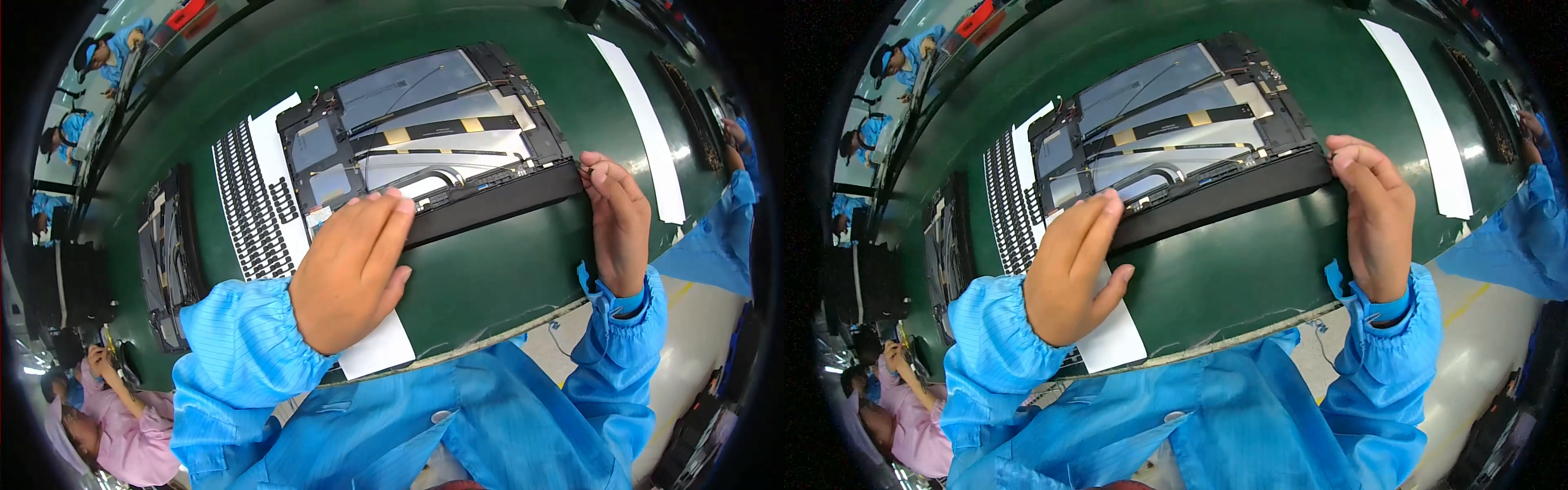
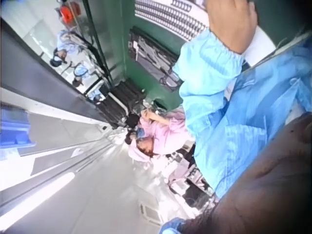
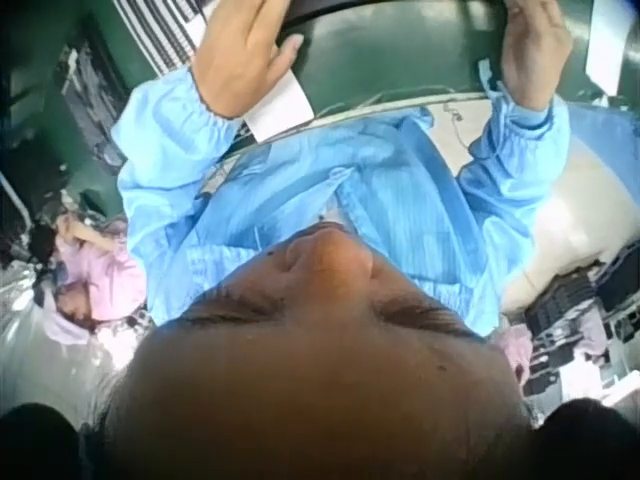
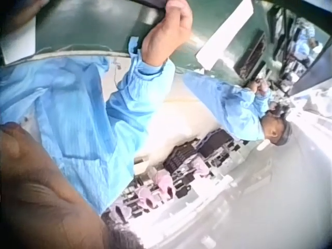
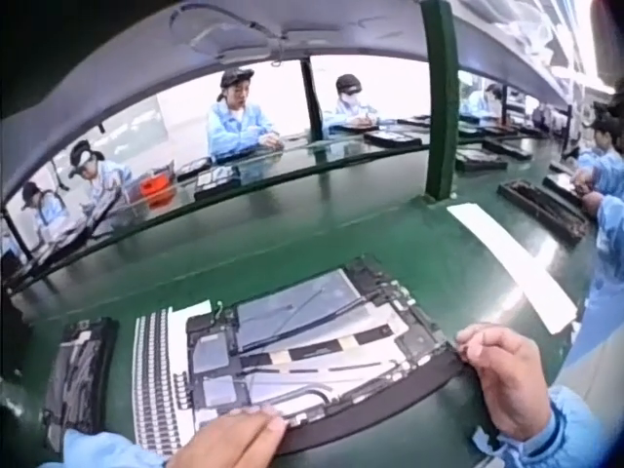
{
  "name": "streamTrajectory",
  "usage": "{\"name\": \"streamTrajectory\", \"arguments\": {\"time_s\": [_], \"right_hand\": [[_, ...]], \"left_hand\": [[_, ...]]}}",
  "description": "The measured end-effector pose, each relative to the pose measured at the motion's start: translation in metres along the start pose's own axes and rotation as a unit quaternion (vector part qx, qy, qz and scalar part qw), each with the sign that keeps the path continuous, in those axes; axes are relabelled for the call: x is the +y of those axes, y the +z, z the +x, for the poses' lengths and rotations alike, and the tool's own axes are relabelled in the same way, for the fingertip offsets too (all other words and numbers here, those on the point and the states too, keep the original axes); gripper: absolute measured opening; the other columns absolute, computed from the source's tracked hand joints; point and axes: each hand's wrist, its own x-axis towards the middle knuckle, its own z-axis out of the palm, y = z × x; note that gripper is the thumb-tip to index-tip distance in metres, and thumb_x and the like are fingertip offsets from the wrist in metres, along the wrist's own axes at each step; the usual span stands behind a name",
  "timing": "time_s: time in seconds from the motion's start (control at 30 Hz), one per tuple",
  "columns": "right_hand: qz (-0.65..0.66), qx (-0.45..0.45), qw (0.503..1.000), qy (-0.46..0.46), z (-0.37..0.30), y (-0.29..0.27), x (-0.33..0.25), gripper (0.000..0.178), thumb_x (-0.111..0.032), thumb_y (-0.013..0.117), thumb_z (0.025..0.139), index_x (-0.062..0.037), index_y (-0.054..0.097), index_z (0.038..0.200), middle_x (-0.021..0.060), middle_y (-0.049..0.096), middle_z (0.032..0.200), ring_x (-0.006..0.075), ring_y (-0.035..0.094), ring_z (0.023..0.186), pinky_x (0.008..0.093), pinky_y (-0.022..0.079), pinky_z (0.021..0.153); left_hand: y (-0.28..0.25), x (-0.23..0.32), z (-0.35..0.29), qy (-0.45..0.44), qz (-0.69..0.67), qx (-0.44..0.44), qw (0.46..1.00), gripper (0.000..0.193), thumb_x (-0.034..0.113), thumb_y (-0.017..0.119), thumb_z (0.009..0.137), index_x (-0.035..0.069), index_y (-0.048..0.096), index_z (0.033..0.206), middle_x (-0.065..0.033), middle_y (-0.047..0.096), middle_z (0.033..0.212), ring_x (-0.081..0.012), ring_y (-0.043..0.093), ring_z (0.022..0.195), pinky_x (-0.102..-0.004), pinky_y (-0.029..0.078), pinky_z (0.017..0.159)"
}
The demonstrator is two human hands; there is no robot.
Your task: The person assembles internal components of a tablet chassis by applying adhesive labels and arranging ribbon cables and an internal battery by hand.
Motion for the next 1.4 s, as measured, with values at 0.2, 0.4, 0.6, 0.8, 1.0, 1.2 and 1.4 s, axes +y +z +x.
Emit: {"name": "streamTrajectory", "arguments": {"time_s": [0.2, 0.4, 0.6, 0.8, 1.0, 1.2, 1.4], "right_hand": [[-0.030, -0.025, 0.999, -0.007, -0.003, 0.001, -0.004, 0.011, -0.008, 0.054, 0.080, 0.0004, 0.058, 0.088, 0.0081, 0.053, 0.106, 0.0142, 0.045, 0.100, 0.0261, 0.028, 0.092], [-0.041, -0.034, 0.999, -0.012, -0.006, 0.000, -0.006, 0.011, -0.008, 0.053, 0.081, -0.0002, 0.057, 0.087, 0.0084, 0.053, 0.106, 0.0147, 0.045, 0.100, 0.0272, 0.028, 0.092], [-0.020, -0.039, 0.999, -0.006, -0.006, -0.003, -0.005, 0.011, -0.007, 0.052, 0.081, 0.0001, 0.056, 0.089, 0.0087, 0.053, 0.106, 0.0151, 0.045, 0.100, 0.0270, 0.028, 0.092], [-0.034, -0.048, 0.998, -0.017, -0.006, -0.004, -0.006, 0.013, -0.007, 0.050, 0.082, 0.0009, 0.056, 0.091, 0.0097, 0.053, 0.107, 0.0155, 0.045, 0.100, 0.0274, 0.028, 0.093], [-0.043, -0.052, 0.997, -0.028, -0.004, -0.007, -0.004, 0.016, -0.008, 0.049, 0.083, 0.0010, 0.056, 0.095, 0.0106, 0.052, 0.109, 0.0162, 0.045, 0.102, 0.0280, 0.029, 0.094], [-0.036, -0.055, 0.997, -0.028, -0.004, -0.009, -0.006, 0.017, -0.008, 0.050, 0.083, 0.0013, 0.056, 0.096, 0.0109, 0.054, 0.108, 0.0166, 0.046, 0.102, 0.0283, 0.029, 0.094], [-0.087, -0.066, 0.993, -0.041, 0.001, 0.013, -0.019, 0.011, -0.005, 0.054, 0.078, 0.0006, 0.059, 0.086, 0.0096, 0.055, 0.104, 0.0144, 0.045, 0.098, 0.0251, 0.028, 0.088]], "left_hand": [[0.008, -0.003, 0.010, 0.044, 0.065, 0.010, 0.997, 0.052, 0.005, 0.067, 0.056, 0.002, 0.056, 0.107, -0.0122, 0.053, 0.100, -0.0265, 0.051, 0.086, -0.0380, 0.041, 0.074], [0.007, -0.007, 0.012, 0.032, 0.046, 0.016, 0.998, 0.050, 0.005, 0.067, 0.057, 0.003, 0.056, 0.106, -0.0094, 0.052, 0.101, -0.0244, 0.050, 0.084, -0.0368, 0.038, 0.072], [0.000, -0.007, 0.005, -0.035, -0.079, 0.022, 0.996, 0.048, 0.003, 0.066, 0.060, -0.001, 0.055, 0.106, -0.0142, 0.051, 0.106, -0.0306, 0.052, 0.093, -0.0389, 0.041, 0.079], [0.004, -0.012, 0.005, 0.035, 0.020, 0.001, 0.999, 0.047, 0.001, 0.065, 0.058, -0.004, 0.056, 0.103, -0.0146, 0.053, 0.101, -0.0300, 0.053, 0.090, -0.0381, 0.043, 0.076], [0.007, -0.009, 0.007, 0.040, 0.049, 0.022, 0.998, 0.048, -0.001, 0.065, 0.055, -0.004, 0.056, 0.101, -0.0156, 0.053, 0.099, -0.0303, 0.053, 0.087, -0.0385, 0.043, 0.074], [0.014, -0.009, 0.005, 0.045, 0.060, 0.047, 0.996, 0.046, -0.001, 0.062, 0.056, 0.001, 0.058, 0.102, -0.0154, 0.054, 0.100, -0.0301, 0.054, 0.089, -0.0405, 0.043, 0.075], [0.008, 0.014, 0.009, -0.016, 0.052, 0.016, 0.998, 0.042, 0.003, 0.059, 0.062, 0.004, 0.057, 0.104, -0.0140, 0.052, 0.109, -0.0302, 0.051, 0.100, -0.0451, 0.038, 0.085]]}}
